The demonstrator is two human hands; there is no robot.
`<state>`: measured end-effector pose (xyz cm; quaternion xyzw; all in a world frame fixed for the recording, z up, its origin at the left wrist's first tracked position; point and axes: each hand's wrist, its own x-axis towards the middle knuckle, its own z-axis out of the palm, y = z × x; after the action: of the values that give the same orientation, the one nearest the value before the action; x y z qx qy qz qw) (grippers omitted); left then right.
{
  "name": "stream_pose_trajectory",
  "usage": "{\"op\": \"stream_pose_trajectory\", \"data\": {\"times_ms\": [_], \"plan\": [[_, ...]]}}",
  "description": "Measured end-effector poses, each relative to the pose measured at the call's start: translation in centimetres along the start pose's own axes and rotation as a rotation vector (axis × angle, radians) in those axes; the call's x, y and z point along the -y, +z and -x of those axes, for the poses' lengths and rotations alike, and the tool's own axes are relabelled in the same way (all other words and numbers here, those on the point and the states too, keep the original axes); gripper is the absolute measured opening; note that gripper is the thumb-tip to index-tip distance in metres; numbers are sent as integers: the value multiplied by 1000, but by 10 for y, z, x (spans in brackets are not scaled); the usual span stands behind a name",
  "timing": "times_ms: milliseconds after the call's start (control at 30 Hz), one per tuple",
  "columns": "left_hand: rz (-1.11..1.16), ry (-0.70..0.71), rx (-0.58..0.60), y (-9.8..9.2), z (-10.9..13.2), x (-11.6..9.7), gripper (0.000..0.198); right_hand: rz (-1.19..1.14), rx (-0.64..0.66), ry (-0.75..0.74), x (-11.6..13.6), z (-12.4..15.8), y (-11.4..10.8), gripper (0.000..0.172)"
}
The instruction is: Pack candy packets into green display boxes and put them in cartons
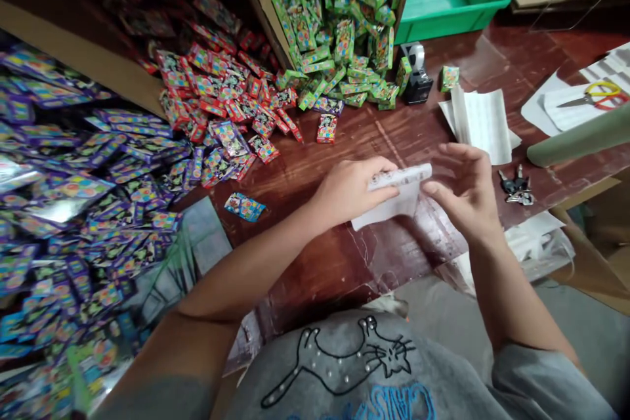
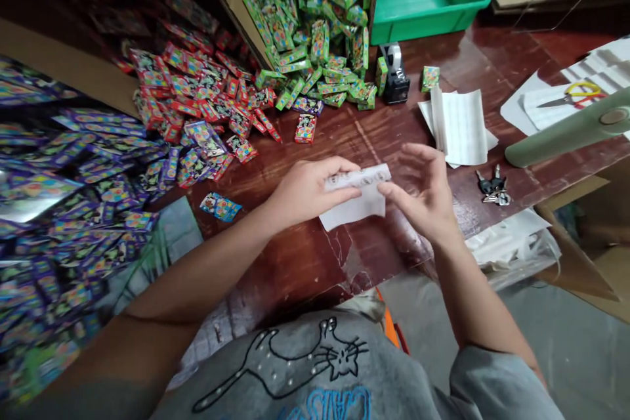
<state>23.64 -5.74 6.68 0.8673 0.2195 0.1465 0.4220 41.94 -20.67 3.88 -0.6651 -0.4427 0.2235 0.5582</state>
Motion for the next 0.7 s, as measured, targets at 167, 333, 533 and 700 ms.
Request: {"op": "stream_pose_trajectory", "data": {"times_ms": [167, 333, 533, 700], "plan": [[252, 23, 262, -15, -1, 16, 17, 10, 366, -38, -5, -20, 0, 33], [471, -192, 30, -12, 10, 42, 30, -127, 254, 119, -16, -23, 19, 33], [534, -337, -136, 11, 22, 63, 50, -183, 182, 265, -33, -15, 36, 40], [610, -401, -242, 26, 24, 83, 44, -166, 173, 340, -42, -14, 32, 36]]}}
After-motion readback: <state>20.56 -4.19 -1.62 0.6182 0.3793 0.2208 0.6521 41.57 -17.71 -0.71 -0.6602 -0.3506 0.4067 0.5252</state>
